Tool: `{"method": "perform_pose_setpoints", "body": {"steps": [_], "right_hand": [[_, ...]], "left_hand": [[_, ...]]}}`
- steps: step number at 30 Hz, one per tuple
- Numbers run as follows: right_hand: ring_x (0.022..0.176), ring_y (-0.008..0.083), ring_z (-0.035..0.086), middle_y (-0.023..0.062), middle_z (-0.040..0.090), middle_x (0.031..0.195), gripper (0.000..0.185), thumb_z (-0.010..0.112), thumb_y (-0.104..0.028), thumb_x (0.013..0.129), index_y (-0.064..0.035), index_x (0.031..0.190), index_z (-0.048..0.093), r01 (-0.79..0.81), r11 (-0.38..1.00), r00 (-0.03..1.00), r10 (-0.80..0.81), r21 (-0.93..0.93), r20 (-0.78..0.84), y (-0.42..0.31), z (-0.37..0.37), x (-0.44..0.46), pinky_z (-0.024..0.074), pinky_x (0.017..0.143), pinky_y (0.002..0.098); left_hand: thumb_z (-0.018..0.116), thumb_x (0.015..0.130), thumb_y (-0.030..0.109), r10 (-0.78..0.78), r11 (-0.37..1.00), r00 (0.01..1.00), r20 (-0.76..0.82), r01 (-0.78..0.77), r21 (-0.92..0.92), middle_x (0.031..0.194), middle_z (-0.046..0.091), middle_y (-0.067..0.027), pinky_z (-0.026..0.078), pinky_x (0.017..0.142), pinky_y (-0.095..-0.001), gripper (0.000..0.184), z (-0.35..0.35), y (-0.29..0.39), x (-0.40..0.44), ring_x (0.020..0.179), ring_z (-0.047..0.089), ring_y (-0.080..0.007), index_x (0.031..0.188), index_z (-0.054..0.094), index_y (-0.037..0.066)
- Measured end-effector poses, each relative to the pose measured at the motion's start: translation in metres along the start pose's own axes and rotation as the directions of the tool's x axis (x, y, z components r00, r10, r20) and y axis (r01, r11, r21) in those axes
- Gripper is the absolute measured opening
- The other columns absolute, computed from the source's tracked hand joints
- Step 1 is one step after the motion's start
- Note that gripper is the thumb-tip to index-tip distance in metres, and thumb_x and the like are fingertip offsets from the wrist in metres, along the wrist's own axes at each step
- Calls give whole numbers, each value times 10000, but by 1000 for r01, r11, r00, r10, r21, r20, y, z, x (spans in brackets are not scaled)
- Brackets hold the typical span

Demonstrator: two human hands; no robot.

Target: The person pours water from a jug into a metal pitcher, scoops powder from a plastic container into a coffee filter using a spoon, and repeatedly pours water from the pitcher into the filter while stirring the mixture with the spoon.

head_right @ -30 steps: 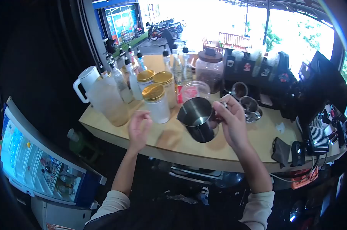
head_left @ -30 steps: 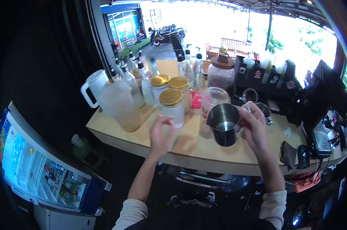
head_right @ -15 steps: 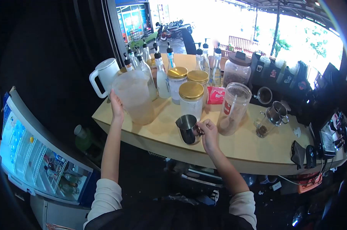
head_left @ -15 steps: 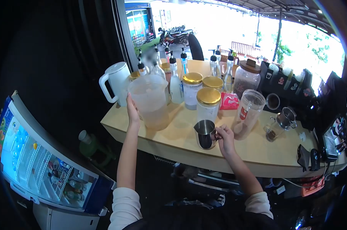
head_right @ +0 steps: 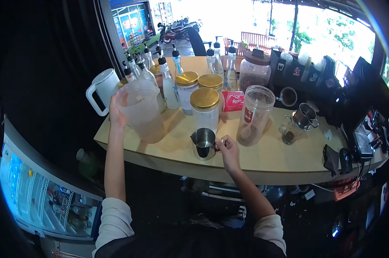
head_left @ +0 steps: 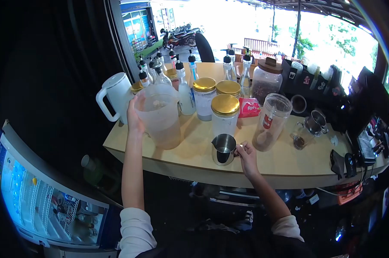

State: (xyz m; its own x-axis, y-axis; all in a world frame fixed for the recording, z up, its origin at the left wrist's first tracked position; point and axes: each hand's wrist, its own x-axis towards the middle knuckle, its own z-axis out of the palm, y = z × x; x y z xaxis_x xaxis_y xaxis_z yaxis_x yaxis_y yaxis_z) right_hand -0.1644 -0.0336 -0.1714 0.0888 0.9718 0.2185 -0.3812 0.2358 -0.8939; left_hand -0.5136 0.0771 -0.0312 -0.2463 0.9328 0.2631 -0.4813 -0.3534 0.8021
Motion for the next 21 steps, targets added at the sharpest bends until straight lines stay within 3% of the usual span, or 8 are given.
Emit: {"method": "perform_pose_setpoints", "body": {"steps": [5,21], "right_hand": [[671,67,539,0,561,715,194,591,-129,917,-98,790,448,21,1000,1000,-21,11,-3,0,0,1,426,648,224],[668,71,536,-5,540,717,186,599,-109,906,-97,792,453,-7,1000,1000,7,27,-3,-11,-7,-4,420,631,222]], "left_hand": [[487,921,272,-4,1000,997,83,5,-8,1270,545,-92,321,1066,-338,448,16,5,-13,1217,465,-183,1271,494,-7],[501,943,239,24,948,928,373,-140,287,1270,556,-109,315,1060,-327,444,62,-2,-49,1201,485,-173,1288,470,-39]]}}
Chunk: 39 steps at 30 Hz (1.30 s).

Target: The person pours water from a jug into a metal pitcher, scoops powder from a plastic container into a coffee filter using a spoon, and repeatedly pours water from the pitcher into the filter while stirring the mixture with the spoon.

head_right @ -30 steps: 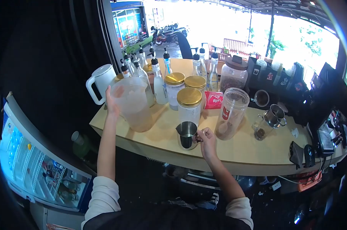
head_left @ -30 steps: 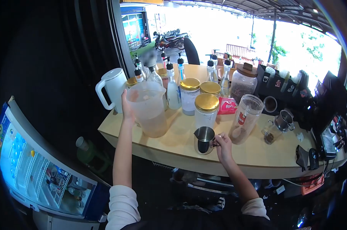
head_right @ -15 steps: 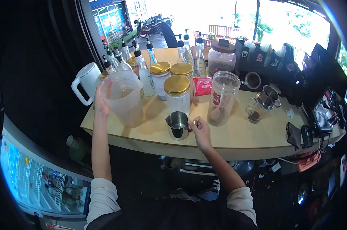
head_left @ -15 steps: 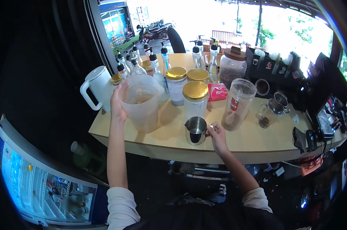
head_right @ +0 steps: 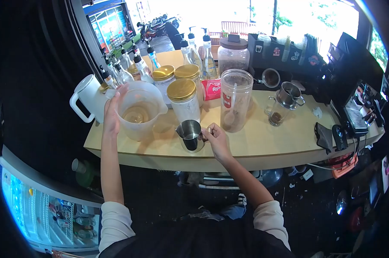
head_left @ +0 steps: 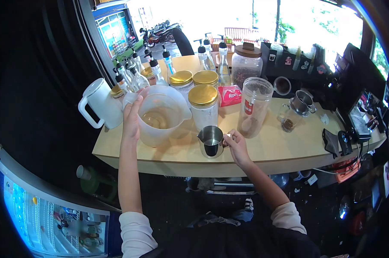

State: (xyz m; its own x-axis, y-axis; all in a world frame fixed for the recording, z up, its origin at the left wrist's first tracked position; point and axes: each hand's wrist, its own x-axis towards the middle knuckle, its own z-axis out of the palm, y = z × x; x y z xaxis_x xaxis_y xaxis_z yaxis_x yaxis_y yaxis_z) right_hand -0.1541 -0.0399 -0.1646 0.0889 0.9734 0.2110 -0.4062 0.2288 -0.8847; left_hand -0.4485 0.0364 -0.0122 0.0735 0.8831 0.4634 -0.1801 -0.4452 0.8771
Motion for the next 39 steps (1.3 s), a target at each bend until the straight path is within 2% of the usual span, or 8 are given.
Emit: {"method": "perform_pose_setpoints", "body": {"steps": [2,4,8,10,16,35,37,39], "right_hand": [[661,63,513,-11,532,725,160,591,-82,905,-95,804,466,-20,1000,1000,20,9,-7,0,-3,0,419,648,224],[701,91,596,2,547,707,220,612,-155,907,-95,783,442,11,999,1000,-11,-30,10,0,-5,1,437,612,220],[711,90,604,5,556,709,215,611,-164,908,-91,789,447,23,1000,999,-23,-13,24,-1,-8,0,440,609,212],[653,71,528,-13,531,708,179,614,-99,895,-97,812,456,-20,1000,1000,20,-1,16,-5,-8,-1,450,646,243],[654,74,532,-13,528,704,183,618,-106,893,-98,812,454,-16,1000,1000,17,-26,12,-9,-10,-3,450,640,248],[670,57,495,-33,513,723,160,620,-91,887,-100,817,476,-16,1000,1000,16,-11,3,-16,-22,-9,405,651,218],[698,66,582,-5,566,728,172,611,-140,901,-95,803,477,28,999,999,-27,-33,21,-17,-23,-9,439,624,211],[704,62,574,-9,562,735,171,611,-139,901,-96,803,477,39,999,999,-38,-37,30,-13,-27,-7,439,628,211]], "left_hand": [[503,942,232,-3,1000,1000,23,2,20,1264,560,-104,320,1055,-326,436,5,0,-1,1194,492,-170,1287,474,-33],[515,936,223,32,998,997,63,-36,56,1264,560,-97,329,1045,-324,423,11,-2,-2,1182,501,-165,1280,480,-21],[520,930,213,35,995,995,88,-43,91,1271,554,-96,328,1046,-328,405,25,-2,-8,1179,504,-165,1264,492,-15],[526,925,197,32,991,993,114,-46,126,1283,544,-114,335,1045,-334,397,31,-2,-10,1182,502,-172,1255,492,-20],[538,917,158,64,990,987,149,-82,112,1290,529,-157,356,1037,-349,380,41,-8,-15,1186,499,-195,1239,492,-39],[561,903,132,97,980,979,177,-125,155,1278,540,-138,336,1040,-350,345,58,-13,-29,1210,479,-205,1213,516,-14],[561,901,128,112,977,978,174,-140,159,1279,539,-139,337,1039,-350,343,58,-13,-30,1211,478,-206,1214,519,-7],[561,900,124,114,974,979,167,-144,176,1280,537,-141,337,1039,-350,343,58,-13,-31,1211,478,-207,1215,518,-5]]}}
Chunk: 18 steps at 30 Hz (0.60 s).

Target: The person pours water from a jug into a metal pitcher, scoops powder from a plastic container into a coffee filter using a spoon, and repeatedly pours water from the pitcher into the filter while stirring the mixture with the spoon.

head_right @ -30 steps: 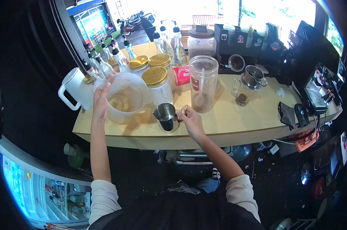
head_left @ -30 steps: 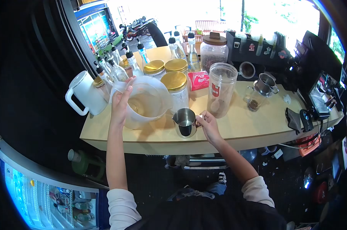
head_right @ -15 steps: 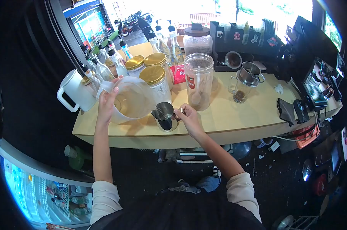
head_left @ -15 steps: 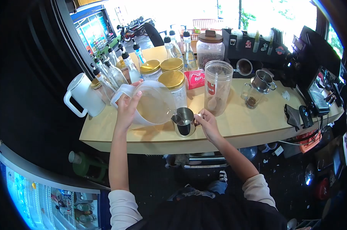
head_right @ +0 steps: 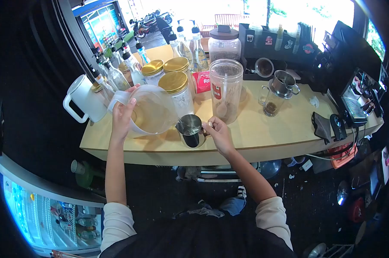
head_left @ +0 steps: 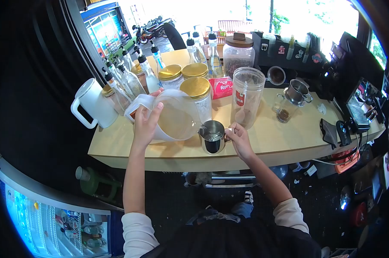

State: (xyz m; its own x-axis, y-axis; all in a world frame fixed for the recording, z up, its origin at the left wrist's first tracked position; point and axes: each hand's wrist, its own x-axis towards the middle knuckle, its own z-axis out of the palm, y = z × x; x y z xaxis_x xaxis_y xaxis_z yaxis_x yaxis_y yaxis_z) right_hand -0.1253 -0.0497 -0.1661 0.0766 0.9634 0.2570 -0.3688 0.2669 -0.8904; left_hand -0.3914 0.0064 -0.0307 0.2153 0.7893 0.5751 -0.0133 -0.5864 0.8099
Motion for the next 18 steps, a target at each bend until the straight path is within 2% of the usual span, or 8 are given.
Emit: {"method": "perform_pose_setpoints", "body": {"steps": [18], "right_hand": [[733,74,599,-12,581,765,169,615,-118,895,-106,802,475,8,1000,1000,-8,0,14,2,-7,0,446,636,212]], "left_hand": [[574,883,106,52,998,999,7,-52,40,1289,525,-150,319,1054,-356,376,12,-1,-12,1230,465,-228,1227,500,-25]]}}
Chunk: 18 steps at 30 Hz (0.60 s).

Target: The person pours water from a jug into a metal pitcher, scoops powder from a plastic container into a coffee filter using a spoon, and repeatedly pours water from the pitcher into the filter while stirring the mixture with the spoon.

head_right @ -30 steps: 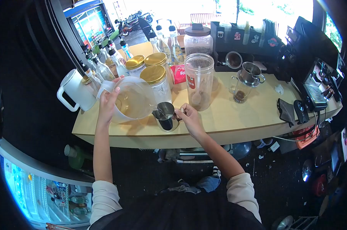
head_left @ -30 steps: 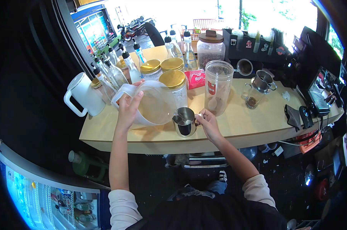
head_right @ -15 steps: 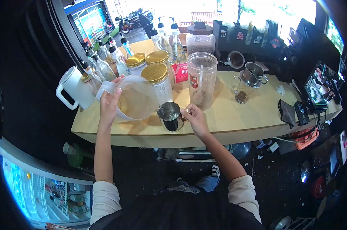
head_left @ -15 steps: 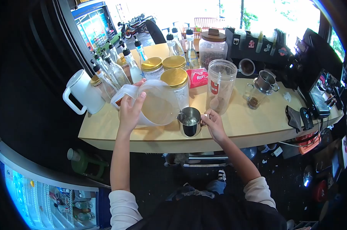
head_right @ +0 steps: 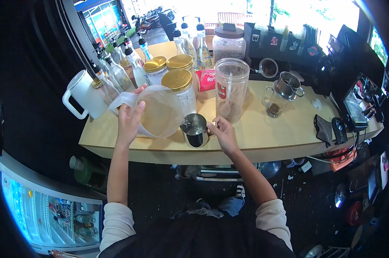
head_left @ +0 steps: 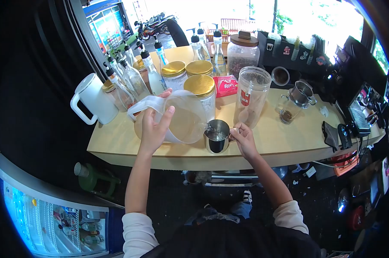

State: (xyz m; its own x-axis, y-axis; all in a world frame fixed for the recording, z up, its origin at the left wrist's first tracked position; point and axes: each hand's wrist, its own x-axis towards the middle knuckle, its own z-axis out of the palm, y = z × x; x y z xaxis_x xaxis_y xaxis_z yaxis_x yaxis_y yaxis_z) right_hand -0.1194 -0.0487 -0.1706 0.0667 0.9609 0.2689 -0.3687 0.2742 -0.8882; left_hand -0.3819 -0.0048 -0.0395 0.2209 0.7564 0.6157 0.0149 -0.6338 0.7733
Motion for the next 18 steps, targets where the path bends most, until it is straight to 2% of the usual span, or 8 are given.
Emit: {"method": "perform_pose_setpoints", "body": {"steps": [2,4,7,18], "right_hand": [[726,70,591,-14,579,765,167,617,-114,893,-104,802,477,-2,1000,1000,2,3,-1,0,0,0,443,635,210],[695,63,513,-28,517,753,128,594,-65,898,-95,840,484,-33,999,999,33,3,2,-2,0,-1,439,678,220],[702,51,539,-22,563,760,167,620,-110,890,-98,797,482,3,1000,1000,-3,8,1,3,-3,1,436,636,205],[738,60,572,-11,583,778,160,617,-106,891,-102,808,481,-2,1000,1000,2,14,10,-2,1,-1,447,641,204]], "left_hand": [[576,881,107,1,1000,1000,-2,-1,3,1288,525,-150,318,1054,-357,377,1,0,0,1229,465,-228,1227,500,-24],[582,877,110,-13,1000,1000,-2,13,-12,1288,525,-151,313,1057,-359,380,1,1,-1,1228,465,-230,1224,501,-23],[585,875,111,-15,1000,1000,3,15,-1,1287,525,-152,308,1060,-361,380,1,2,-1,1232,461,-230,1222,503,-21],[578,874,95,-19,1000,1000,15,19,2,1299,516,-159,308,1062,-361,374,0,2,0,1242,454,-231,1223,497,-16]]}}
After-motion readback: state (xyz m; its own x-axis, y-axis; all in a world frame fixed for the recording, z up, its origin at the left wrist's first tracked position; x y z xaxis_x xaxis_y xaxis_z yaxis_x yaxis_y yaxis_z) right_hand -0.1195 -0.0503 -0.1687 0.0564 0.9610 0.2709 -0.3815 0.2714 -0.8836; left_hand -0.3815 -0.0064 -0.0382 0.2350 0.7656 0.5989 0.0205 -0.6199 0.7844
